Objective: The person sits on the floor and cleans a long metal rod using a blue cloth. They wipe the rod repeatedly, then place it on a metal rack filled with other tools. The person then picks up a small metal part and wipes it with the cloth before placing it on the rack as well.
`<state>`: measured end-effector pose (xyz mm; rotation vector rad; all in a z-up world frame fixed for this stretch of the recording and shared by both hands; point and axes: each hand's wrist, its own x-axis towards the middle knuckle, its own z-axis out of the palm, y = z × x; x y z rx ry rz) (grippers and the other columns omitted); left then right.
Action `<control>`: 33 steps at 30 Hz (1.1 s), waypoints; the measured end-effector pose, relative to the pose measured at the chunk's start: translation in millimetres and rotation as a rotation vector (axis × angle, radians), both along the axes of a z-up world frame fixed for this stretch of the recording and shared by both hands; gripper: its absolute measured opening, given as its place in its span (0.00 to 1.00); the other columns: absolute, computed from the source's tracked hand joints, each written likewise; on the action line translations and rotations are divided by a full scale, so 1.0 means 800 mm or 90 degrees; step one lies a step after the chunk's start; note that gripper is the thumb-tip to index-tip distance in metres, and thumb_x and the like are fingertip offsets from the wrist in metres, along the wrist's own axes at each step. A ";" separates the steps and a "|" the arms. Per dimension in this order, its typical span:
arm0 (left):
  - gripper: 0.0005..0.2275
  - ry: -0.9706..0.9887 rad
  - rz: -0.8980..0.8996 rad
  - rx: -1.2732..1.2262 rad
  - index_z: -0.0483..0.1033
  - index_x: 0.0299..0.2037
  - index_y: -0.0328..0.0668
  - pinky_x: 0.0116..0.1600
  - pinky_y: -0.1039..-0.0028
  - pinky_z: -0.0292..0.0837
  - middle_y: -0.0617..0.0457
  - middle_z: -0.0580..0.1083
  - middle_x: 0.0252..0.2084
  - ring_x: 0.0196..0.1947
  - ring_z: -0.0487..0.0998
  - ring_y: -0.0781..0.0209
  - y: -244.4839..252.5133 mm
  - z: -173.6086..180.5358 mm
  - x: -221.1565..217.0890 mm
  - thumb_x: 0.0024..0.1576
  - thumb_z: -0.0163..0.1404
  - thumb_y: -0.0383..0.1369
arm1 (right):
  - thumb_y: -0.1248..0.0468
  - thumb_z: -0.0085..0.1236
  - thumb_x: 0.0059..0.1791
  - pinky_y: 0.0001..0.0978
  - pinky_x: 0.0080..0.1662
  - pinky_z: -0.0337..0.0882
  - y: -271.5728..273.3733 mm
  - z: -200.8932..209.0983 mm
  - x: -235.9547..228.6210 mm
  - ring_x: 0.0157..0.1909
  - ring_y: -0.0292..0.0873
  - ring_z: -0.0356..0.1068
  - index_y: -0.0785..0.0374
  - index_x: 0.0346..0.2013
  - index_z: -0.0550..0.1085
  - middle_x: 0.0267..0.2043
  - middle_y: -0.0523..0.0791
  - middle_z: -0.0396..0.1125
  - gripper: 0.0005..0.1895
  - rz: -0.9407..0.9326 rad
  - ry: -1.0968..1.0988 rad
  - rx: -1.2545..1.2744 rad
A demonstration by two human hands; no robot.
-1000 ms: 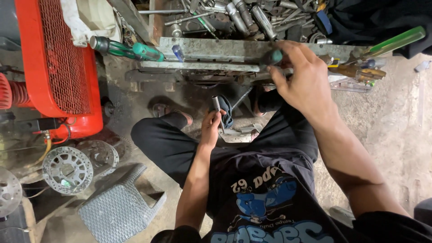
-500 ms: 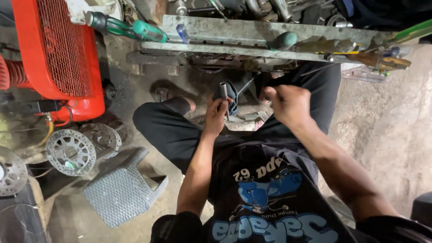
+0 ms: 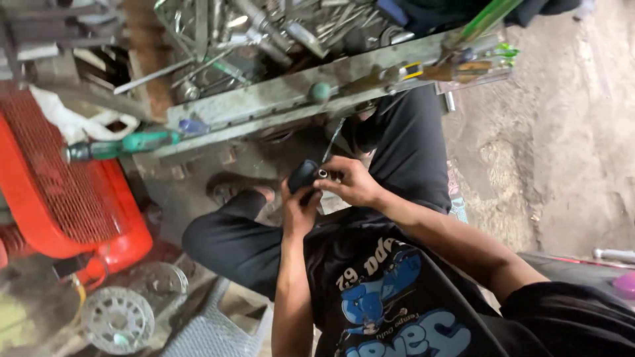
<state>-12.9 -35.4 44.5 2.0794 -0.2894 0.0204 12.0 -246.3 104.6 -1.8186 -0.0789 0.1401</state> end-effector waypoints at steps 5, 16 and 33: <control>0.17 0.052 0.062 -0.070 0.83 0.46 0.42 0.71 0.56 0.51 0.40 0.70 0.59 0.62 0.71 0.42 0.028 -0.038 0.003 0.66 0.45 0.45 | 0.61 0.68 0.48 0.30 0.41 0.69 -0.072 0.050 -0.020 0.39 0.35 0.69 0.66 0.43 0.79 0.39 0.43 0.71 0.13 -0.139 -0.055 -0.017; 0.21 0.188 0.184 -0.284 0.79 0.42 0.29 0.61 0.71 0.64 0.53 0.65 0.56 0.52 0.72 0.61 0.016 -0.039 0.015 0.70 0.42 0.44 | 0.71 0.56 0.62 0.24 0.44 0.71 -0.294 0.162 -0.059 0.42 0.36 0.73 0.72 0.54 0.74 0.43 0.45 0.73 0.07 -0.679 -0.230 0.006; 0.19 0.211 0.220 -0.345 0.78 0.40 0.31 0.56 0.73 0.66 0.57 0.64 0.56 0.51 0.72 0.64 0.022 -0.039 0.007 0.69 0.44 0.44 | 0.67 0.70 0.60 0.25 0.42 0.68 -0.322 0.148 -0.005 0.41 0.34 0.67 0.70 0.53 0.80 0.47 0.45 0.67 0.10 -0.555 -0.293 -0.274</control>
